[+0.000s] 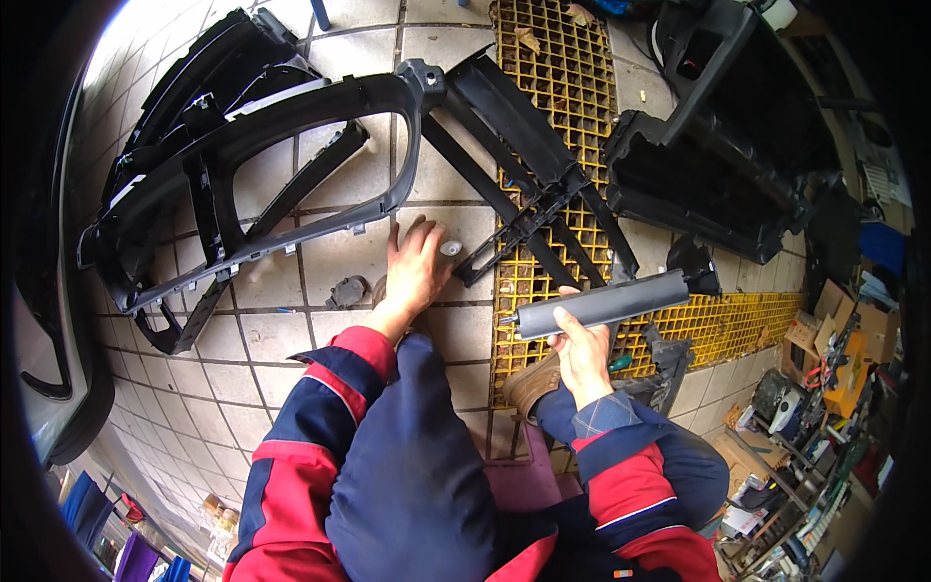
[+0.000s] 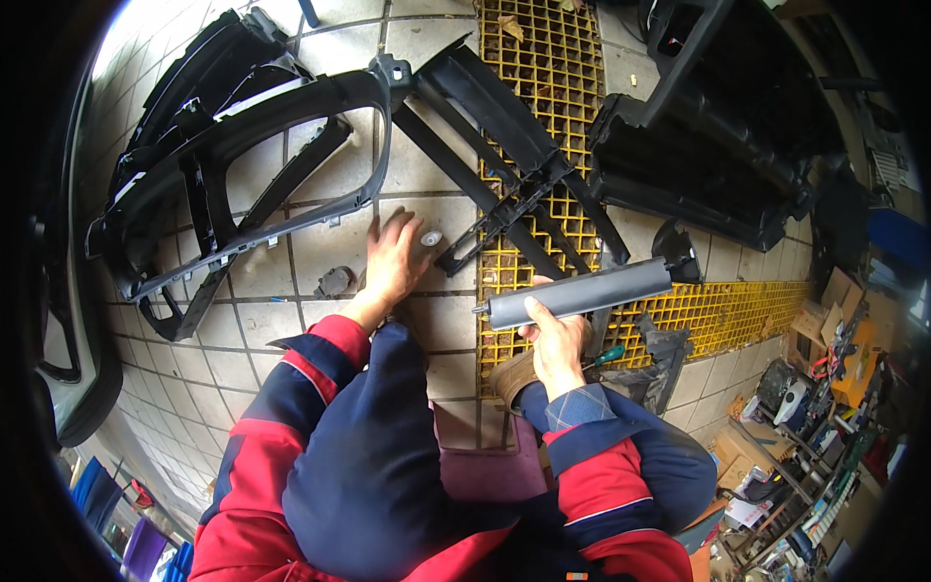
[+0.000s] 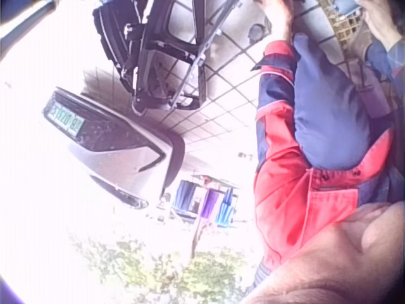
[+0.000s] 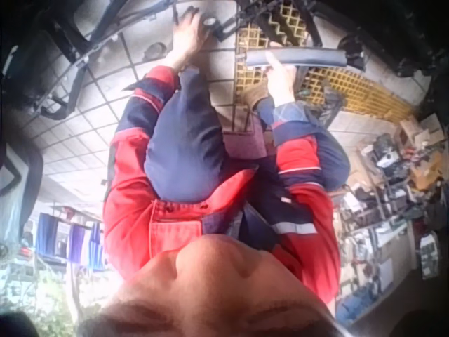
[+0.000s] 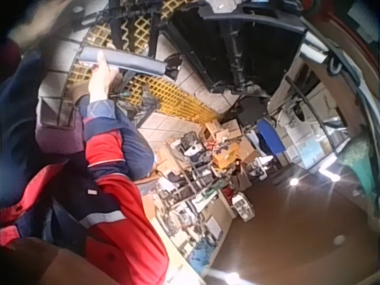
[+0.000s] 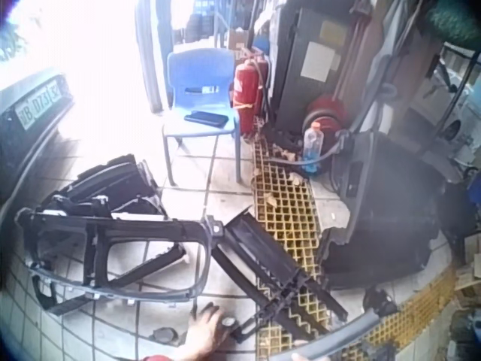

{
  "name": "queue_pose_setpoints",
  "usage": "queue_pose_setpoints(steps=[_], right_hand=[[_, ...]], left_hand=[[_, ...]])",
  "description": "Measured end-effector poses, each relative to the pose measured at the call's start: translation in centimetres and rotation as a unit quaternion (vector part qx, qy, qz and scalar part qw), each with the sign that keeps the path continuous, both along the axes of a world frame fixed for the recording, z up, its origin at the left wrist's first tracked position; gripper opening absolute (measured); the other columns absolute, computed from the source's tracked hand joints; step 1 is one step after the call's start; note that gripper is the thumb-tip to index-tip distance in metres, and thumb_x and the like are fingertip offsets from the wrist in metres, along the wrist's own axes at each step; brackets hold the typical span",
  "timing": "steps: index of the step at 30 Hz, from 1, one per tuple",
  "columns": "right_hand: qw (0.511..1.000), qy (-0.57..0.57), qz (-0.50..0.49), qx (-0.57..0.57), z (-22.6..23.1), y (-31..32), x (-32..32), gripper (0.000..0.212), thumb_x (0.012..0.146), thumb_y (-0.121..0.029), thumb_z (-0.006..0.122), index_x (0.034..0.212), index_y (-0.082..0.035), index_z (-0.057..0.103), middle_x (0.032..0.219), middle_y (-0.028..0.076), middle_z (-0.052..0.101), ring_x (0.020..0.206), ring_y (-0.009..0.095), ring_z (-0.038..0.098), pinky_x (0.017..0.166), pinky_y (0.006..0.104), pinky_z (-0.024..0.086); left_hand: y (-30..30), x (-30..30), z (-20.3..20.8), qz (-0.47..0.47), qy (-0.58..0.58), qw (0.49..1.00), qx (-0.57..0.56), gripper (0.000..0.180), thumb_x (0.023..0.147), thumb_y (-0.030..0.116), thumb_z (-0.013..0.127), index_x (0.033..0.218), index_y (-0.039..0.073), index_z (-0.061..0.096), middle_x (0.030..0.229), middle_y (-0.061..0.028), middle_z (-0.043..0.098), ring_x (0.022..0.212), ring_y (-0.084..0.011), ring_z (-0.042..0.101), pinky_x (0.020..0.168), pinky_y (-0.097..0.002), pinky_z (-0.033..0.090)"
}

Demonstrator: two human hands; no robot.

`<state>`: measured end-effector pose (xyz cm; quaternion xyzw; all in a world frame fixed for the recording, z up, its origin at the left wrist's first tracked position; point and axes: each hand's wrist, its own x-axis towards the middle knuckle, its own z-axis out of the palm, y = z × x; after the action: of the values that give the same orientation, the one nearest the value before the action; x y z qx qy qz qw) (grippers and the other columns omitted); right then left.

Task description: The person retrieves a small metal part from a red tool cabinet and then sits on a stool to assemble it with a black plastic trim piece. They repeatedly insert and remove the metal part to test the fit before placing the assembled piece on the floor.

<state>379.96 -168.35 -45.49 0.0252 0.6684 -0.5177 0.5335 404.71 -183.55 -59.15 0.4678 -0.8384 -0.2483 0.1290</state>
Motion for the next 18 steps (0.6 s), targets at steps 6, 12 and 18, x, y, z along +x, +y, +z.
queue_pose_setpoints(steps=[6,12,18], right_hand=[[1.0,-0.001,-0.011,-0.004,0.0,-0.1,-0.2,0.038,0.1,-0.001,0.074,0.136,-0.002,0.063,0.106,0.007,0.07,0.075,0.013,0.066,0.061,0.0253,0.055],[0.999,0.0,0.027,-0.017,-0.4,0.3,-0.4,0.04,0.102,-0.004,0.073,0.14,-0.004,0.063,0.111,0.005,0.069,0.085,0.011,0.068,0.064,0.0237,0.055],[1.0,-0.006,0.021,-0.006,-0.3,0.3,-0.1,0.04,0.102,-0.004,0.073,0.141,-0.004,0.063,0.112,0.005,0.069,0.086,0.011,0.068,0.065,0.0234,0.055]], left_hand=[[0.2,0.9,4.6,-0.05,-0.012,0.999,-0.01,0.09,0.082,0.013,0.079,0.163,0.005,0.04,0.17,-0.0217,0.037,0.16,-0.0391,0.034,0.134,-0.0638,0.017],[1.6,1.6,9.2,0.253,0.655,0.494,0.513,0.058,0.096,-0.009,0.069,0.152,-0.004,0.053,0.153,-0.0246,0.062,0.145,-0.0351,0.059,0.125,-0.0448,0.047],[1.6,2.1,10.6,0.301,0.645,0.48,0.513,0.037,0.094,-0.007,0.076,0.129,-0.002,0.068,0.128,-0.0193,0.076,0.124,-0.0321,0.073,0.118,-0.0444,0.055]])
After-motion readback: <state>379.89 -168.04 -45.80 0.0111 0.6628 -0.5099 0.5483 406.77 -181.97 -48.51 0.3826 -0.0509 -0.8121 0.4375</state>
